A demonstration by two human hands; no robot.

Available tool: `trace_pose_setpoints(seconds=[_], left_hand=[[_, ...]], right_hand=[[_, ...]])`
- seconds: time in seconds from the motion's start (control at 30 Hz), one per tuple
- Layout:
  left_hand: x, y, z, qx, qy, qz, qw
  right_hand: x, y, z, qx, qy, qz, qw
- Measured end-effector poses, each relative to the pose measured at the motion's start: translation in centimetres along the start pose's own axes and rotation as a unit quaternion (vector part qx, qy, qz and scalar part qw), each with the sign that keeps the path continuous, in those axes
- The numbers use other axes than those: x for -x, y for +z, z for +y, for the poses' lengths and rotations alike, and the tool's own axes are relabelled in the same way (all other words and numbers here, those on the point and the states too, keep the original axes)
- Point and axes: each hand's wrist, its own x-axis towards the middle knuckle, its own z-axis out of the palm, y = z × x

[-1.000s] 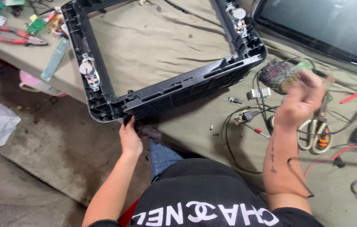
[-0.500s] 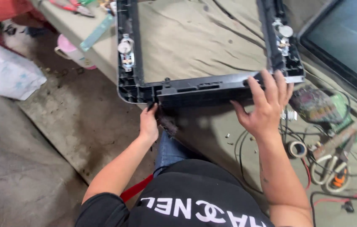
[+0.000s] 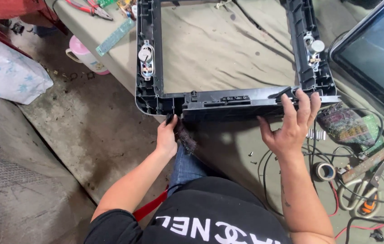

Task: Cleaning a TV frame with a cloth and inspecting internal circuit boards on a workbench.

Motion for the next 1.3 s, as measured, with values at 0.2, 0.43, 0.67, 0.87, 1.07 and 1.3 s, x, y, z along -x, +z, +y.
trace_pose_setpoints(seconds=[0.2, 0.43, 0.67, 0.87, 1.07, 1.3], left_hand=[[1.1, 0.2, 2.1, 0.037, 0.008, -0.017, 0.999], [-2.3, -2.7, -1.7, -0.025, 0.002, -0.04, 0.999], [-1.7, -1.8, -0.4, 0.008, -0.002, -0.013, 1.0], [-2.2, -2.7, -1.0, -0.005, 0.003, -0.031, 0.999], [-4.9, -6.2, -3.6, -0.186, 0.237, -0.024, 0.953], [-3.9, -9.4, 1.0, -0.372, 0.353, -0.038, 0.858]], right_hand=[[-0.3, -0.1, -0.4, -0.015, -0.006, -0.001, 1.0], [-0.4, -0.5, -0.5, -0.002, -0.008, -0.007, 1.0], [-0.1, -0.5, 0.0, 0.006, 0.002, -0.015, 1.0], [-0.3, -1.1, -0.1, -0.006, 0.027, -0.002, 1.0], [-0.5, -1.6, -0.3, -0.004, 0.039, 0.008, 0.999], [-0.8, -2.6, 0.2, -0.002, 0.052, 0.013, 0.999]])
